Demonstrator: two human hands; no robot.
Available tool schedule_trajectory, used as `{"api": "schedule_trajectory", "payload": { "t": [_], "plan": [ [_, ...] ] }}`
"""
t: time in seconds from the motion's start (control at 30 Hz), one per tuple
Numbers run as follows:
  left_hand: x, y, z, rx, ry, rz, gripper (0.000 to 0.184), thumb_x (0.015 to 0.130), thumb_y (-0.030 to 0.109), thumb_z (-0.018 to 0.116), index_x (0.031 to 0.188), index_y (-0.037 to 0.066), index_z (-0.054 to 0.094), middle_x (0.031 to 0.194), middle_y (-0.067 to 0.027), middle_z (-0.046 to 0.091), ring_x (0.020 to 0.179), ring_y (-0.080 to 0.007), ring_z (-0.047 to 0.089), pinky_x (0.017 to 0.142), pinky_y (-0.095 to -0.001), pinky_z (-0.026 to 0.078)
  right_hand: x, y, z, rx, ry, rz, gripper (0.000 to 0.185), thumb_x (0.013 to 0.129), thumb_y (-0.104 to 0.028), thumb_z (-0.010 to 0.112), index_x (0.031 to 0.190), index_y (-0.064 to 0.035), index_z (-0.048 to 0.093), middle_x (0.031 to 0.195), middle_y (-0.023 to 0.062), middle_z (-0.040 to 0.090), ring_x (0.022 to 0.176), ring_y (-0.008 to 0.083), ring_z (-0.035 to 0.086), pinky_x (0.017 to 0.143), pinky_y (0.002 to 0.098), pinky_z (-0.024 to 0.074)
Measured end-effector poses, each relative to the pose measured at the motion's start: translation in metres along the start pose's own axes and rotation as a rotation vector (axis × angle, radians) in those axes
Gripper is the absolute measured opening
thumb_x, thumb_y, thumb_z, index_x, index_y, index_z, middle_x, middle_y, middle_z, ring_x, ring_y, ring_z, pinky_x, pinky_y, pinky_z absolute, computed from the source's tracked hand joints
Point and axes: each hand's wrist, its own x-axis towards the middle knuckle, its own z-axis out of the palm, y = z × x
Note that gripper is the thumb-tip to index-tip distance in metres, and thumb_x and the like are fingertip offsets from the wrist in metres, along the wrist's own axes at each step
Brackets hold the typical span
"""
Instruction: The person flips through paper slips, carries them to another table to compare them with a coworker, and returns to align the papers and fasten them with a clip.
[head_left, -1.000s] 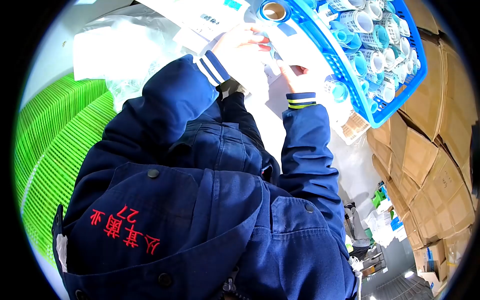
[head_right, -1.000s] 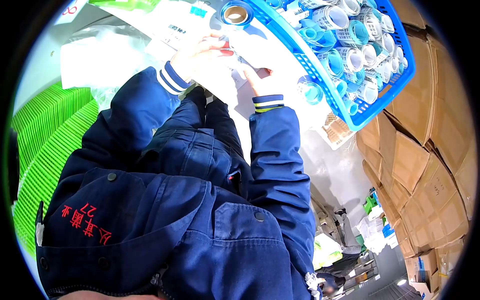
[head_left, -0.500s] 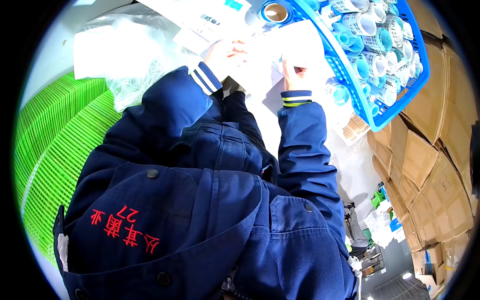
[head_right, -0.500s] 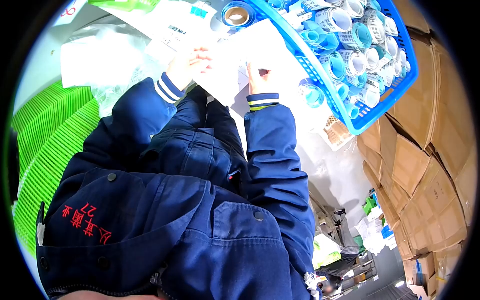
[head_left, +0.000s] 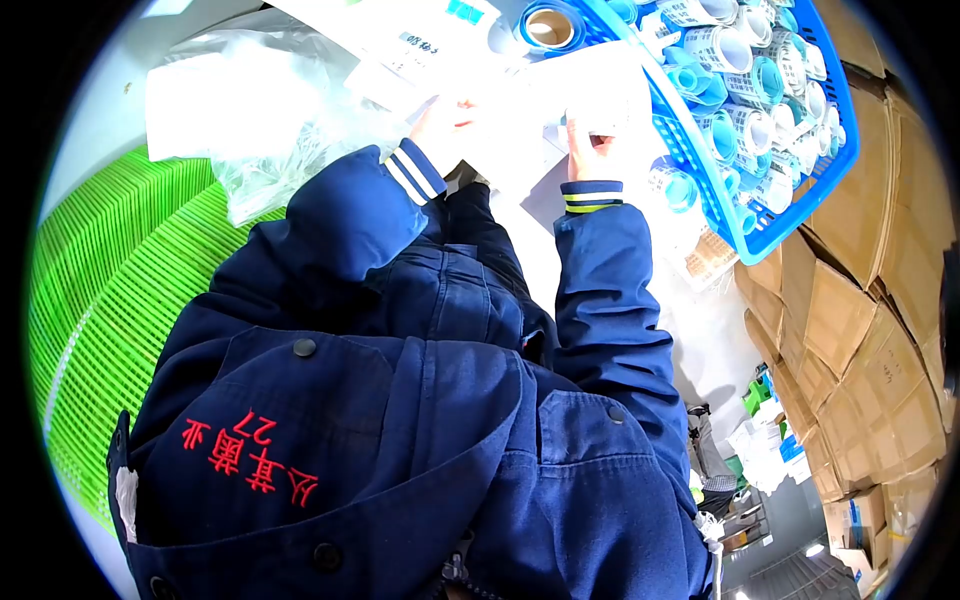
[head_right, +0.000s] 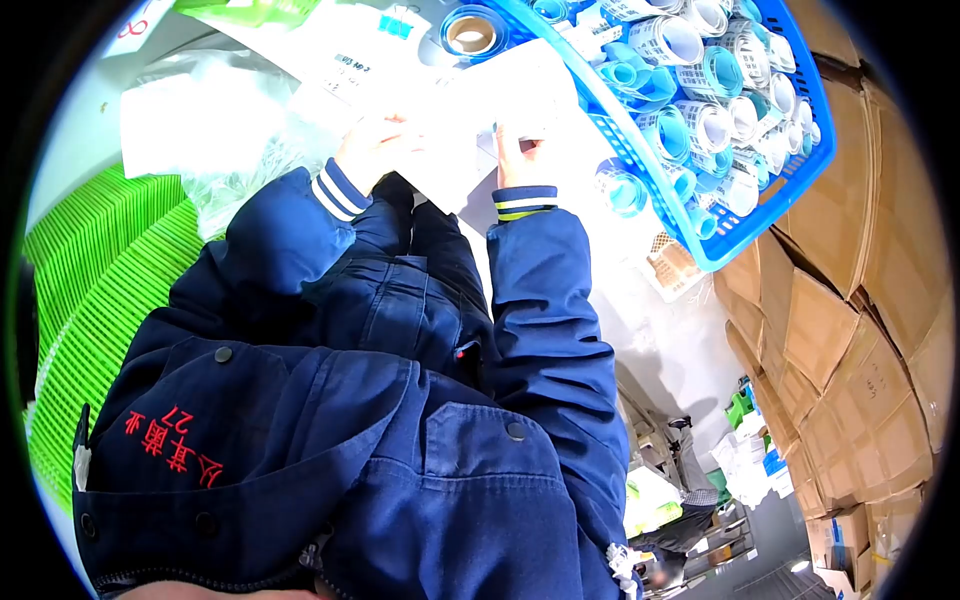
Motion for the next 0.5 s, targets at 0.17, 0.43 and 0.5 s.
{"api": "schedule_trajectory", "payload": {
  "t": [0.17,0.43,0.5],
  "plan": [
    [0.003,0.009,0.009,-0.236,0.021,-0.026,0.028,0.08,0.003,0.053,0.105,-0.003,0.042,0.097,-0.0131,0.056,0.088,-0.0172,0.056,0.078,-0.0262,0.047,0.002,0.01,-0.002,0.016,0.006,-0.028,0.025,0.076,-0.006,0.065,0.098,-0.0001,0.057,0.094,0.0102,0.059,0.086,0.0174,0.057,0.077,0.0279,0.0447],
    [0.016,0.022,0.013,-0.132,0.045,0.003,0.03,0.079,0.002,0.053,0.106,0.0,0.042,0.096,-0.0107,0.053,0.09,-0.0153,0.054,0.079,-0.026,0.046,0.002,0.01,-0.004,0.008,-0.043,-0.032,0.025,0.073,-0.007,0.067,0.096,-0.0001,0.057,0.091,0.0092,0.059,0.083,0.0173,0.056,0.077,0.028,0.0441],
    [0.022,0.025,0.014,-0.18,-0.004,0.058,0.029,0.079,0.002,0.052,0.107,0.001,0.042,0.097,-0.0102,0.052,0.093,-0.0162,0.054,0.081,-0.0254,0.045,0.006,0.024,-0.011,-0.149,-0.101,-0.118,0.039,0.067,-0.013,0.071,0.1,0.0002,0.054,0.095,0.0122,0.057,0.088,0.0213,0.055,0.08,0.0316,0.043]
  ]
}}
